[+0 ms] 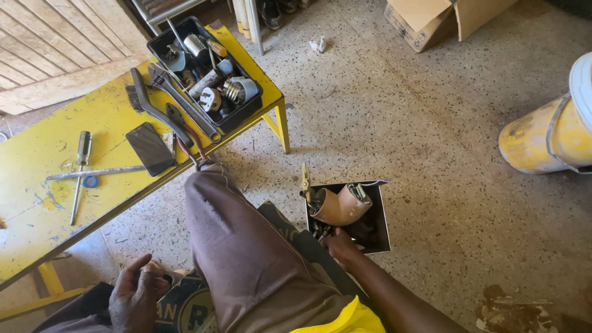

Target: Inspecting and arranging spark plugs on a workbench to check their condition.

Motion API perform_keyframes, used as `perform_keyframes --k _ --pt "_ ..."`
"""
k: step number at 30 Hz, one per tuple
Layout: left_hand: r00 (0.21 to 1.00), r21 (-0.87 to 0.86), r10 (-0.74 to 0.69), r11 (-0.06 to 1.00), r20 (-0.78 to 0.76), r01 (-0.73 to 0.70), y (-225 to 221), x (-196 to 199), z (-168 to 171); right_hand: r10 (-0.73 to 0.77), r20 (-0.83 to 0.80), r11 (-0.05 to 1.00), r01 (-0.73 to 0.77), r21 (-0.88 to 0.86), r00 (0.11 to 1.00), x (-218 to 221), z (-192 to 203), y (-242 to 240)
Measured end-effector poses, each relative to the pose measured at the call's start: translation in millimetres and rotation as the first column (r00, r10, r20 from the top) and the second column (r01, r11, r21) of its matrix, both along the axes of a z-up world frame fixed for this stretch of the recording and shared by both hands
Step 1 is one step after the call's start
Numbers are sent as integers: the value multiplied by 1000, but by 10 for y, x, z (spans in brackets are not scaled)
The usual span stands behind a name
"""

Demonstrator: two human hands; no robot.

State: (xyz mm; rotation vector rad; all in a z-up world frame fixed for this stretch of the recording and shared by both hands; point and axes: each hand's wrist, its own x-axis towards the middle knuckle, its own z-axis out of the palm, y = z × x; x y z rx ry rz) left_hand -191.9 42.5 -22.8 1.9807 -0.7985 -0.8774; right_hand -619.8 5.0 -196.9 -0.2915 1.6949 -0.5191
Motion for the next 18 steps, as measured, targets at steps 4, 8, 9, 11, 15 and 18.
perform_keyframes --k 4,8,9,11,15,18 --pt "999 -15 16 1000 -40 -17 0 36 -53 47 4 998 -48 32 999 -65 283 66" --pt "998 -5 7 1000 -63 -8 -25 -32 107 -64 108 991 76 -111 992 -172 -161 153" --pt "1000 32 8 999 -17 -8 -31 -53 152 -47 89 988 59 -146 995 -197 -259 175" --pt "997 4 13 1000 -71 -13 -18 -5 67 159 -127 979 -173 -105 979 -161 39 128" --pt "996 -11 41 999 -75 -42 -1 111 -84 569 -466 791 -606 84 677 -224 -151 116" --pt "993 -3 89 996 -80 -89 -51 100 -45 632 -632 611 -790 49 449 -634 -1489 222"
